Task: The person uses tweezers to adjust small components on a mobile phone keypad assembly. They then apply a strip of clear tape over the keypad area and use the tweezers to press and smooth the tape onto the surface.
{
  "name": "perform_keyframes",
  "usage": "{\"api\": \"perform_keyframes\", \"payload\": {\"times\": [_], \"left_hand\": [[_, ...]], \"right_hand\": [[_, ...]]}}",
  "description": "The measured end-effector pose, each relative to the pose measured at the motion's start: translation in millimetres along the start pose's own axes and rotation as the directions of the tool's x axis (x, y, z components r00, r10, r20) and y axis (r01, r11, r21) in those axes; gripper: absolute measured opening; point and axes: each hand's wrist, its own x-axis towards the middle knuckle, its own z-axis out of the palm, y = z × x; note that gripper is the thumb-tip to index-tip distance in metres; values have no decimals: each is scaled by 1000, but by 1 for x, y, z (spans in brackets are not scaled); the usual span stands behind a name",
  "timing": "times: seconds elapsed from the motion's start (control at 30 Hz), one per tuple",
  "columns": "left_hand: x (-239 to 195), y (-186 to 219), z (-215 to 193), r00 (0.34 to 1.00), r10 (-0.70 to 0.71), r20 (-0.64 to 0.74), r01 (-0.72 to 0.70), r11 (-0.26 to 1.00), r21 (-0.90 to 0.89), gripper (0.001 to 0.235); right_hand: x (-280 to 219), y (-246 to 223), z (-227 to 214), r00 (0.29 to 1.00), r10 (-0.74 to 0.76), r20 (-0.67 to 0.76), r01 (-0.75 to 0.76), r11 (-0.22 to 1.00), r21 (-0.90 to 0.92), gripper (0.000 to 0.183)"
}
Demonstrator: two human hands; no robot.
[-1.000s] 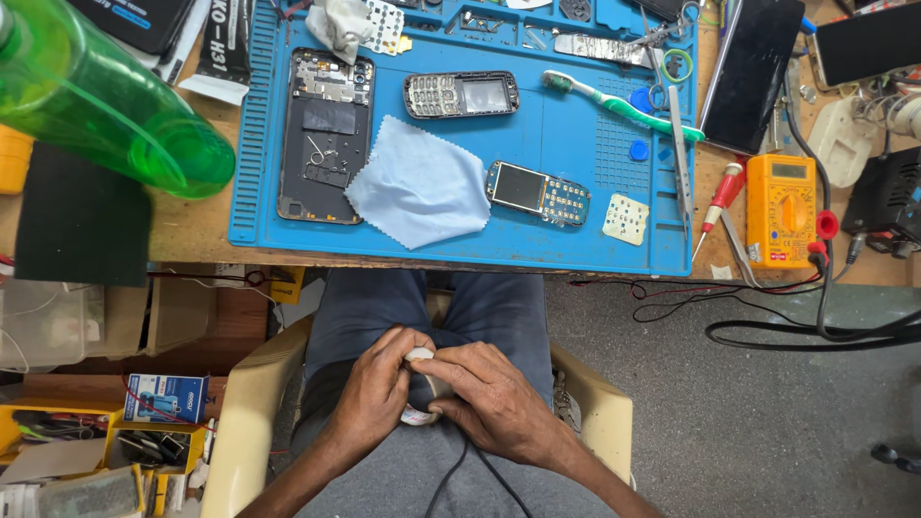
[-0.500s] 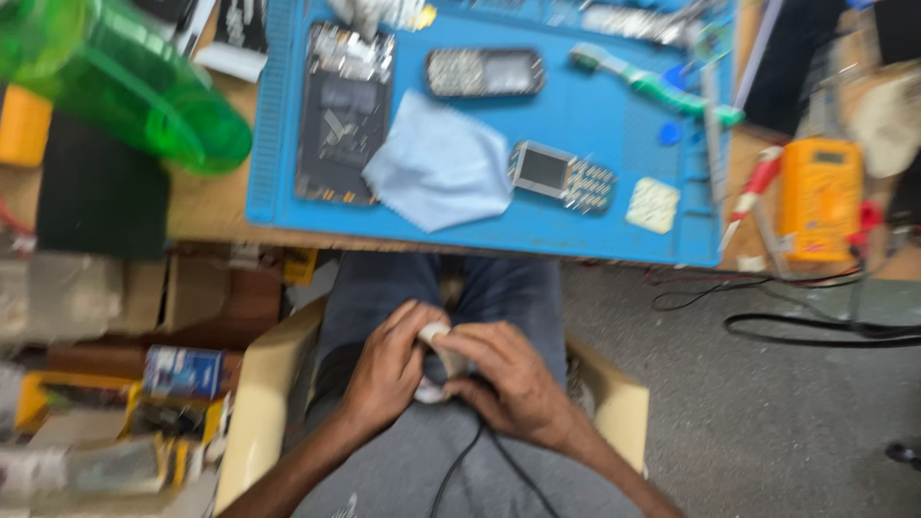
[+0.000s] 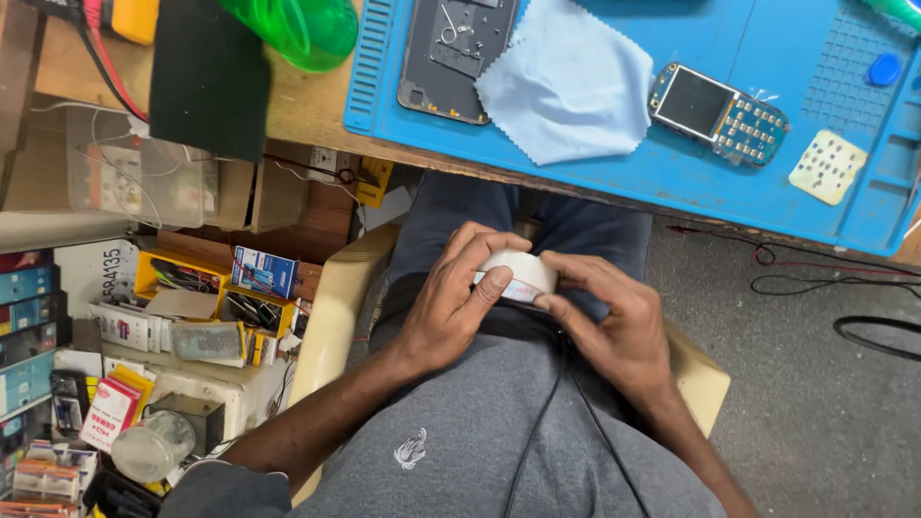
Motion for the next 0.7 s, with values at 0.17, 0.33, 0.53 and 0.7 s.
{"api": "perform_keyframes", "payload": {"times": [0.17,0.33,0.53,0.7], "left_hand": [[3,-21,-4,977,-175,122,183,982,-52,36],[0,-30,0,967,-238,86,242,969,-40,35],[-1,-33,11,967,-249,54,254,962,-102,34],[-6,-37,20,978,-208,6,208,978,-29,31]], "right_hand": [[6,15,-3,1000,19,0,-19,1000,-14,32],[3,14,3,995,-37,-95,30,997,-74,23],[1,13,8,993,6,-114,-19,994,-109,16],[1,18,6,997,32,-68,-39,993,-115,17]]}}
